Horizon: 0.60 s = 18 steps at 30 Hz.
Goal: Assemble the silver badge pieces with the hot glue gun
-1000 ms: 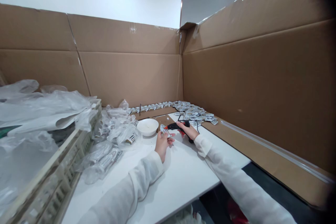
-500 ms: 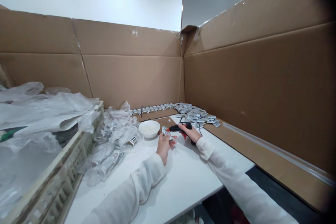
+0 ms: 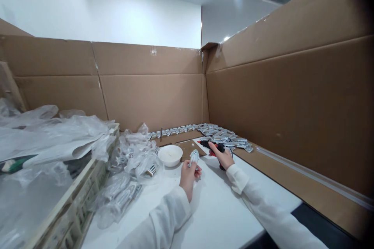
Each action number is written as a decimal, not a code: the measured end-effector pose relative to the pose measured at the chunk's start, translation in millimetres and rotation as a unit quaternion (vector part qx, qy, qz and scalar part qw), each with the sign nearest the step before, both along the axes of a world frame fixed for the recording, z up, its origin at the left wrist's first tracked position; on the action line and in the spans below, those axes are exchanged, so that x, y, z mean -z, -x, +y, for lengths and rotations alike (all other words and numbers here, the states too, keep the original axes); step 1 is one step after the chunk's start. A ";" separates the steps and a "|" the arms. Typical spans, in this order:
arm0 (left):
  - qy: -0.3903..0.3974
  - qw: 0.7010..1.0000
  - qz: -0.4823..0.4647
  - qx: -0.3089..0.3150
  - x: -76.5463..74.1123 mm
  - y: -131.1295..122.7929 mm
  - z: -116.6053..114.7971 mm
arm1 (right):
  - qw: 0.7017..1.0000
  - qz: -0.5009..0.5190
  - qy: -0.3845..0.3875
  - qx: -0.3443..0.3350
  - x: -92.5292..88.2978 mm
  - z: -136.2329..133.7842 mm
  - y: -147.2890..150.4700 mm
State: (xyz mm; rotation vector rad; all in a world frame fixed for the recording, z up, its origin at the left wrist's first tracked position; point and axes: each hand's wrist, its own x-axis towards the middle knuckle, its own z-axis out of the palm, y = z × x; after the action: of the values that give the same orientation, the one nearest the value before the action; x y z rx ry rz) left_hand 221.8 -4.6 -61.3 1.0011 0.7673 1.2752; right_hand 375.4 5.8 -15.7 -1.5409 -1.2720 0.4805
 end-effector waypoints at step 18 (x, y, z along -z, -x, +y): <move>-0.002 0.996 -0.038 -0.080 10.6 -1.5 11.8 | 0.983 -0.035 0.064 -0.167 3.5 -5.8 2.3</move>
State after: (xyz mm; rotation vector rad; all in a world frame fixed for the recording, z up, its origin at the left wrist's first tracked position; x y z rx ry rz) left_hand 223.3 7.2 -71.9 0.9028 0.7994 1.4447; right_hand 373.1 0.0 -19.3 -1.4648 -1.5907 0.7393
